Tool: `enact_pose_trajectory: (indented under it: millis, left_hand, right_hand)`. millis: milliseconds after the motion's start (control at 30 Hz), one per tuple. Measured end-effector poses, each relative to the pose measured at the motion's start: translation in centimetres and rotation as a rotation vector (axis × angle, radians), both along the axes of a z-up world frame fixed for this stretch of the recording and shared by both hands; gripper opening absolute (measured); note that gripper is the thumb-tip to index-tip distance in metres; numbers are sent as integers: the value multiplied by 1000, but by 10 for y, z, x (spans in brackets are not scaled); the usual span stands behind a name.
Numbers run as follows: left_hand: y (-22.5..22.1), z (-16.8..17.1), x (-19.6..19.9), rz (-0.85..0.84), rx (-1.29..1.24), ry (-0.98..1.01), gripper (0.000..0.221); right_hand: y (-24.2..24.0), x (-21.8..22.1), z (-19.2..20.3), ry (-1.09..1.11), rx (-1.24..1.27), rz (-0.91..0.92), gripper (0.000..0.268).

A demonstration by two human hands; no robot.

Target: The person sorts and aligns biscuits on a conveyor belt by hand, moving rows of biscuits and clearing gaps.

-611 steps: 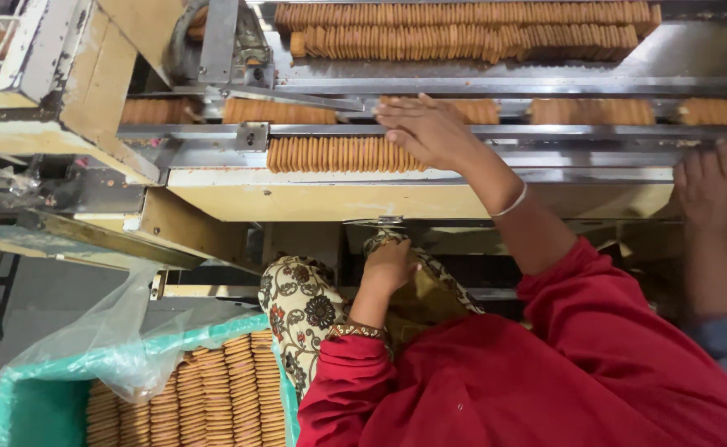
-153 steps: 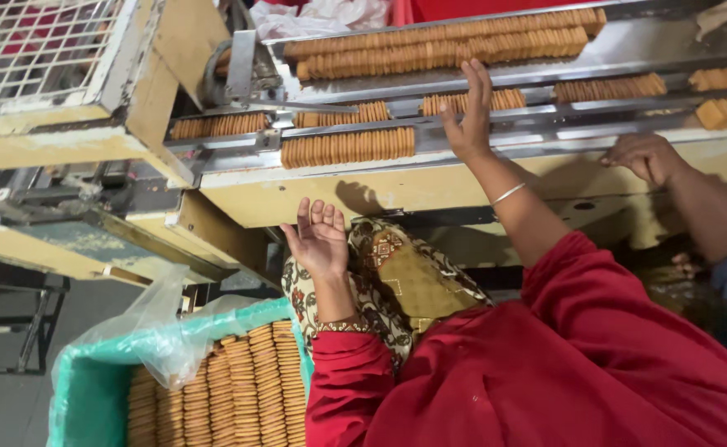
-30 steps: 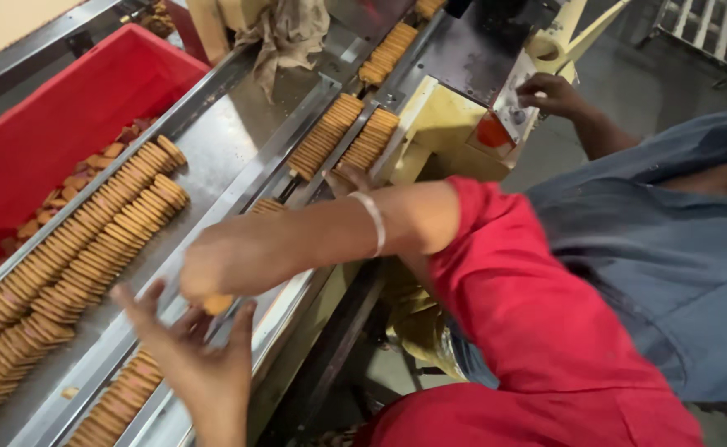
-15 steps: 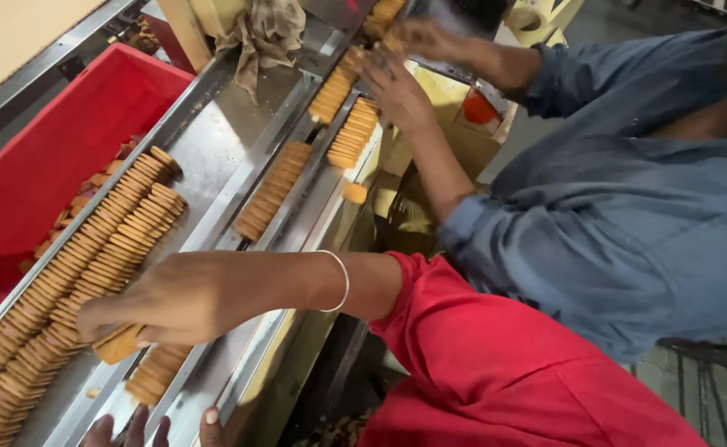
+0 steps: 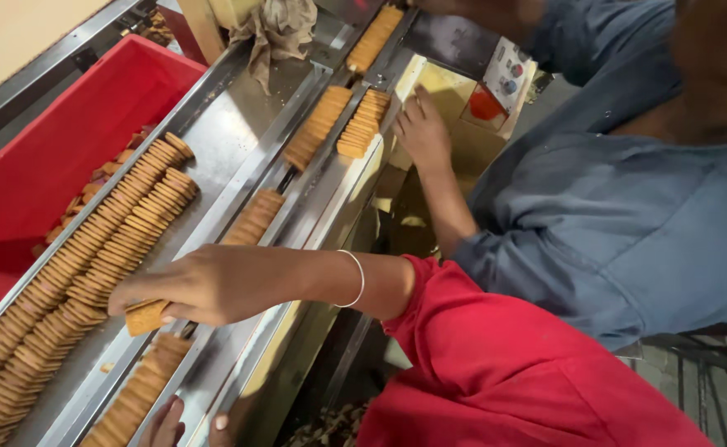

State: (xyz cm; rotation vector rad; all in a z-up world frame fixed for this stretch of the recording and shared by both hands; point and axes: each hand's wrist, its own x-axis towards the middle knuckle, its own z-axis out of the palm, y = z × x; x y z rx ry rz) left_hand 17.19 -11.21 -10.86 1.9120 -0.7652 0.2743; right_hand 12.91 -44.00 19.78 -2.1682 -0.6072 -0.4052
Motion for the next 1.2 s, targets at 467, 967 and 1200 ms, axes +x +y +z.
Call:
enact_pose_trajectory:
  millis: [467,967,1200]
  left_hand:
    - [-45,210,-135,-96,-26,308,32]
    - [4,224,-185,-144,81,503,41]
    - [-5,229,-190,-174,108,516,41]
  right_hand:
    - [43,-56,-7,314,103,100,37]
    - [-26,-106,-47,8,54,-785,26]
    - [-45,-36,-65,11,-151,-692,24]
